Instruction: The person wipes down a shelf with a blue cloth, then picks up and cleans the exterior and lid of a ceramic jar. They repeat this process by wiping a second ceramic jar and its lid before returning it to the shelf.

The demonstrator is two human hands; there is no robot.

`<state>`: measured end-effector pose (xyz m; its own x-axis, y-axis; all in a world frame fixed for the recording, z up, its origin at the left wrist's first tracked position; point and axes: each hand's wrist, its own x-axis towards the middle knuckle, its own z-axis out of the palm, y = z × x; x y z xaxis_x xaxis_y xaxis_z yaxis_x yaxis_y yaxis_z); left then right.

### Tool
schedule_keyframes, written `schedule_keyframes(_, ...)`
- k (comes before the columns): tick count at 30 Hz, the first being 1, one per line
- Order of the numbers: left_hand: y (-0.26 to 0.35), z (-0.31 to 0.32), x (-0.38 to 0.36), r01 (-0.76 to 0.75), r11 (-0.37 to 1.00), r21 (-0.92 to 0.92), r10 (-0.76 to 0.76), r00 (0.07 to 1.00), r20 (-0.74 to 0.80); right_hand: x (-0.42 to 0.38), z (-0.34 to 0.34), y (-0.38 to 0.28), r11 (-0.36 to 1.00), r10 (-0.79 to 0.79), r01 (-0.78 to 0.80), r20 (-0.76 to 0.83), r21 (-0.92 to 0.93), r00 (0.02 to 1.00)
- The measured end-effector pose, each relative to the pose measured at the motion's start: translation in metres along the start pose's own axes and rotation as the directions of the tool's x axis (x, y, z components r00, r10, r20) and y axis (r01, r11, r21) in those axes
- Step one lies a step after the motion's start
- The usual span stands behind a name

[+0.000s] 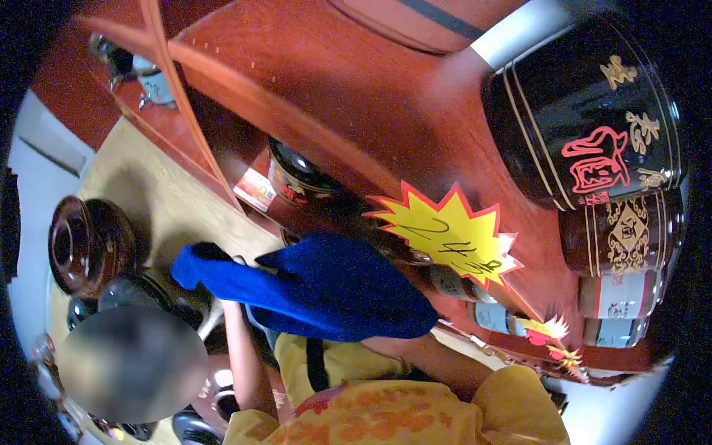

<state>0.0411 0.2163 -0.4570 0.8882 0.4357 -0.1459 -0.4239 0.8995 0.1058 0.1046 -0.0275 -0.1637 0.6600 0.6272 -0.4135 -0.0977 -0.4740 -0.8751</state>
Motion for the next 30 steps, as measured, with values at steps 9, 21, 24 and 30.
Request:
schedule_keyframes(9,-0.07,0.027,0.017,-0.053,0.985,-0.163,0.058,0.998,0.026,0.049,-0.029,0.044,0.747,-0.196,-0.146,-0.425,-0.648,0.884)
schedule_keyframes(21,-0.138,0.166,0.139,-0.028,0.957,-0.289,0.066,0.99,0.123,0.169,-0.115,-0.013,0.669,-0.183,0.661,-0.787,0.34,0.59)
schedule_keyframes(24,-0.138,0.206,0.186,-0.007,0.954,-0.299,0.054,0.987,0.149,0.208,-0.15,-0.018,0.702,-0.177,0.633,-0.781,0.325,0.598)
schedule_keyframes(30,-0.123,0.208,0.206,-0.541,0.571,0.617,0.486,0.829,0.277,0.265,-0.201,0.022,0.761,0.02,0.483,-0.761,0.432,0.649)
